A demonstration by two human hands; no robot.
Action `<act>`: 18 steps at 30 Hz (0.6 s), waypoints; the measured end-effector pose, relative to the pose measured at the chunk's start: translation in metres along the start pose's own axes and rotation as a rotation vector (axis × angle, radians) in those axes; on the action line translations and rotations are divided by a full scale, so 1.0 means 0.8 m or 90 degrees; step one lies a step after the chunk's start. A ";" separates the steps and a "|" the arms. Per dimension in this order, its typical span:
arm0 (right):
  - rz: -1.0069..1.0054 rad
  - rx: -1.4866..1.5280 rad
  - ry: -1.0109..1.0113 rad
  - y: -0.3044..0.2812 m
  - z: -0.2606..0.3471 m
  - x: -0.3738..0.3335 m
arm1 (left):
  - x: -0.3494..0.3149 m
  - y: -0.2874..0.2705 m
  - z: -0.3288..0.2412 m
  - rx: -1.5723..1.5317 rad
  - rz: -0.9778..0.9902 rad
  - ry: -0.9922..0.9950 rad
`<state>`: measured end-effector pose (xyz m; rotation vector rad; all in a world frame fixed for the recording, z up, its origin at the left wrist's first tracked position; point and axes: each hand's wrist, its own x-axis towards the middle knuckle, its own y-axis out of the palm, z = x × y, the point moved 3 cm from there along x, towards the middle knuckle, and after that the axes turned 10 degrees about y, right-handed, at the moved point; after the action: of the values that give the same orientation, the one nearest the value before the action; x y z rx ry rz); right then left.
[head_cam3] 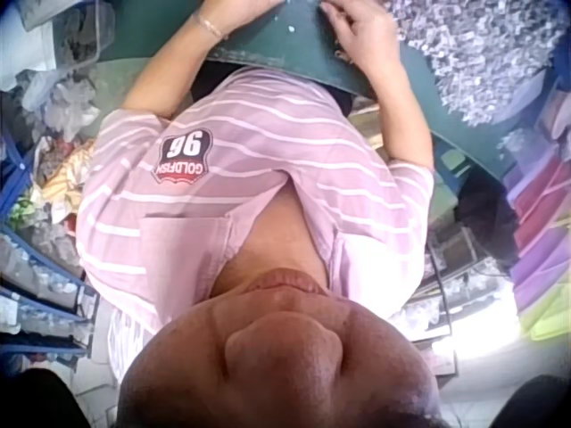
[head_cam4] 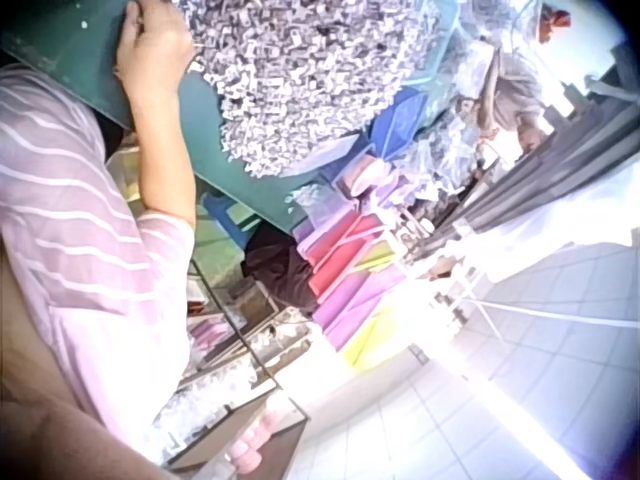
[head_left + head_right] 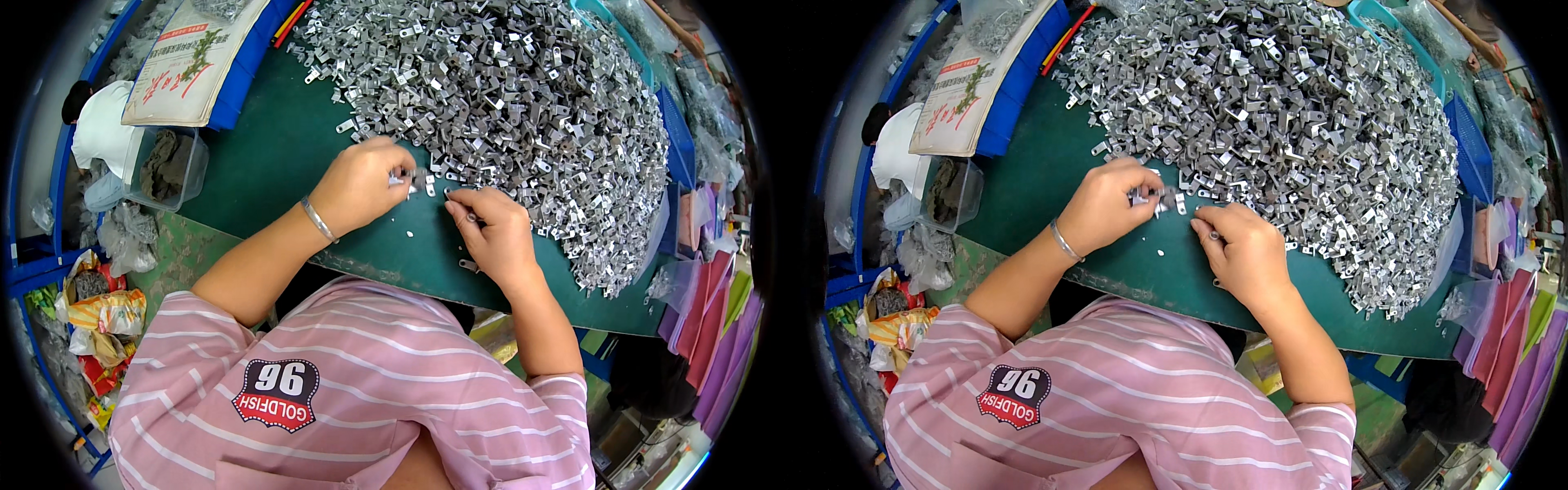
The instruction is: The person sorts through a large pile of small metal L-brackets by hand on a green industrial workbench, picking them up individually and organizing them into smaller groups.
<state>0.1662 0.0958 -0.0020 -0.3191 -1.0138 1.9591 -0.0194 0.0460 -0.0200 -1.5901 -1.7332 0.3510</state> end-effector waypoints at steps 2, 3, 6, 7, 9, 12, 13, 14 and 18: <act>-0.036 -0.034 -0.001 -0.002 0.005 0.006 | -0.003 -0.002 -0.003 -0.059 -0.008 -0.010; -0.060 -0.073 -0.030 -0.003 0.012 0.012 | -0.003 -0.003 -0.004 -0.088 -0.011 -0.014; -0.152 -0.149 -0.134 0.002 0.036 0.042 | 0.006 -0.012 0.003 -0.049 -0.098 -0.039; -0.146 -0.185 -0.141 0.006 0.040 0.053 | 0.007 -0.016 0.001 -0.046 -0.111 -0.049; -0.132 -0.257 -0.157 0.015 0.045 0.072 | 0.009 -0.024 -0.001 -0.038 -0.141 -0.073; -0.119 -0.339 -0.172 0.030 0.054 0.087 | -0.001 -0.029 0.000 -0.034 -0.141 -0.099; -0.122 -0.364 -0.179 0.033 0.056 0.090 | -0.005 -0.030 0.002 -0.031 -0.137 -0.106; -0.122 -0.365 -0.174 0.031 0.057 0.094 | -0.007 -0.031 0.004 -0.037 -0.138 -0.105; -0.107 -0.277 -0.162 0.026 0.056 0.089 | -0.015 -0.030 0.007 -0.054 -0.124 -0.075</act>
<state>0.0876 0.1230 0.0221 -0.2155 -1.5838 1.6435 -0.0414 0.0317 -0.0122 -1.4678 -1.9991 0.2828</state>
